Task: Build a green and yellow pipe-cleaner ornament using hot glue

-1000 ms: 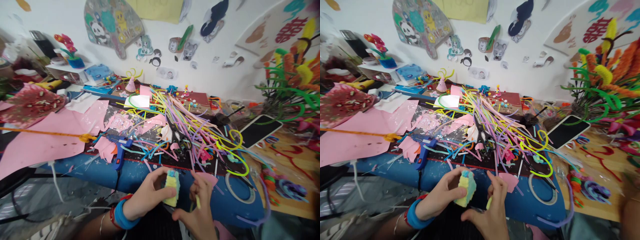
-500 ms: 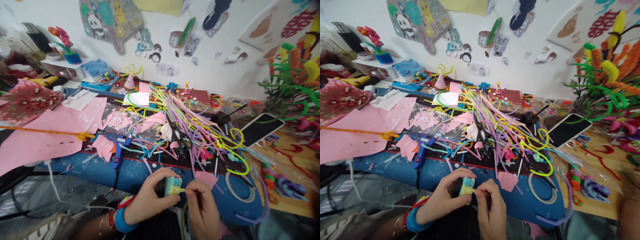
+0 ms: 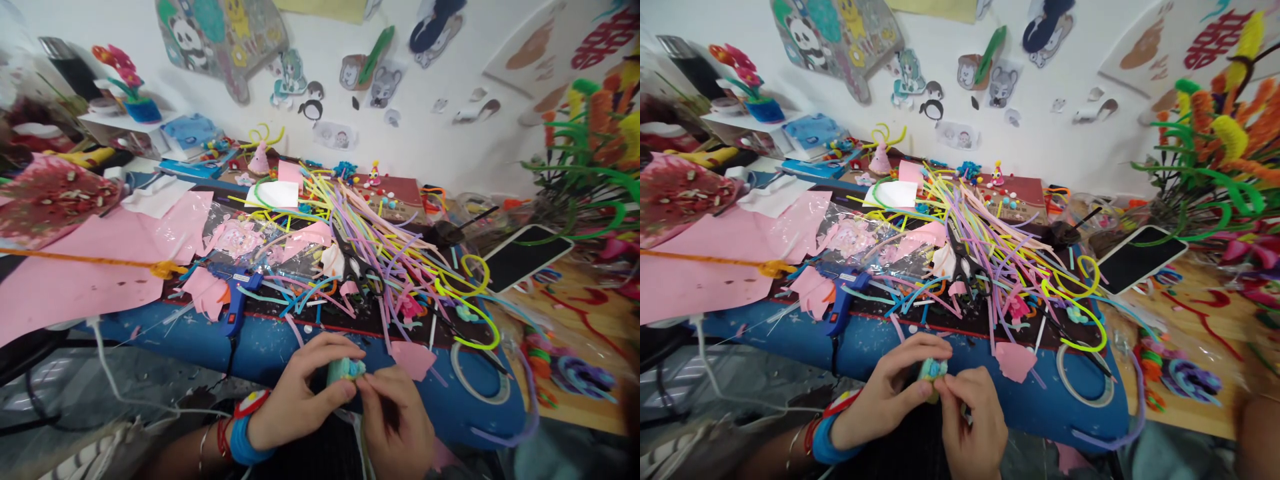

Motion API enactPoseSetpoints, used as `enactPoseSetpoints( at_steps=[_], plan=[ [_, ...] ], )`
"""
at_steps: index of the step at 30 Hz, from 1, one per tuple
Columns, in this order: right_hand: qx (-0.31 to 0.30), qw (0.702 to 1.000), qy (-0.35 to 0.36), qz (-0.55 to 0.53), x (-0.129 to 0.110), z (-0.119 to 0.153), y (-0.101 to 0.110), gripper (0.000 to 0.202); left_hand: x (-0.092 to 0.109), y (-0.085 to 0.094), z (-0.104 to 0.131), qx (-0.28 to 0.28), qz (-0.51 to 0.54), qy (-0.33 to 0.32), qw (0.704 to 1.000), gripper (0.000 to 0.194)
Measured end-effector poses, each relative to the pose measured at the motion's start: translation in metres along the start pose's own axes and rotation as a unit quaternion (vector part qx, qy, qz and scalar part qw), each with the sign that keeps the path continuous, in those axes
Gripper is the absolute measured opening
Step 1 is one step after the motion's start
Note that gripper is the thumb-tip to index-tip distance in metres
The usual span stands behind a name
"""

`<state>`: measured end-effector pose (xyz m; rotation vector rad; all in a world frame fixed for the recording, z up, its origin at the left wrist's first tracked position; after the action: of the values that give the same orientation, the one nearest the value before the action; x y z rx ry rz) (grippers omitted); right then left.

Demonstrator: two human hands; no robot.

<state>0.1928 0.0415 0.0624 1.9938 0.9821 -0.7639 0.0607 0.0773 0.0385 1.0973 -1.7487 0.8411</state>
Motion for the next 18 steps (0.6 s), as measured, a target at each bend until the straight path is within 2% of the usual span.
enactPoseSetpoints(
  at_steps=[3,6,10,18],
  plan=[
    [0.010,0.999,0.034,0.015,-0.003,0.002,0.001,0.018,0.001,0.001,0.000,-0.005,-0.002,-0.010,1.000,0.029],
    [-0.005,0.999,0.040,0.016,-0.002,0.006,0.000,0.016,0.003,0.004,-0.001,-0.013,0.010,-0.029,0.999,0.028],
    [-0.028,0.999,0.027,-0.007,-0.001,0.006,0.000,0.019,0.004,0.008,-0.005,-0.030,0.028,-0.039,0.998,0.031],
    [-0.071,0.997,-0.015,-0.040,0.001,0.003,-0.002,0.021,0.006,0.012,-0.009,-0.052,0.029,-0.010,0.998,0.030]
  ],
)
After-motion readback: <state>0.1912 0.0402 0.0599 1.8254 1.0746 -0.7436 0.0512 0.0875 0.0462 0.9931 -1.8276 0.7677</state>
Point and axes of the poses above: each hand's wrist, its own z-axis away from the middle knuckle, its own y-axis out of the back of the hand, x = y × z, the point moved 4 cm from there along -z, towards the middle knuckle, and after that the axes turned 10 degrees about -y, right-handed, at the moved point
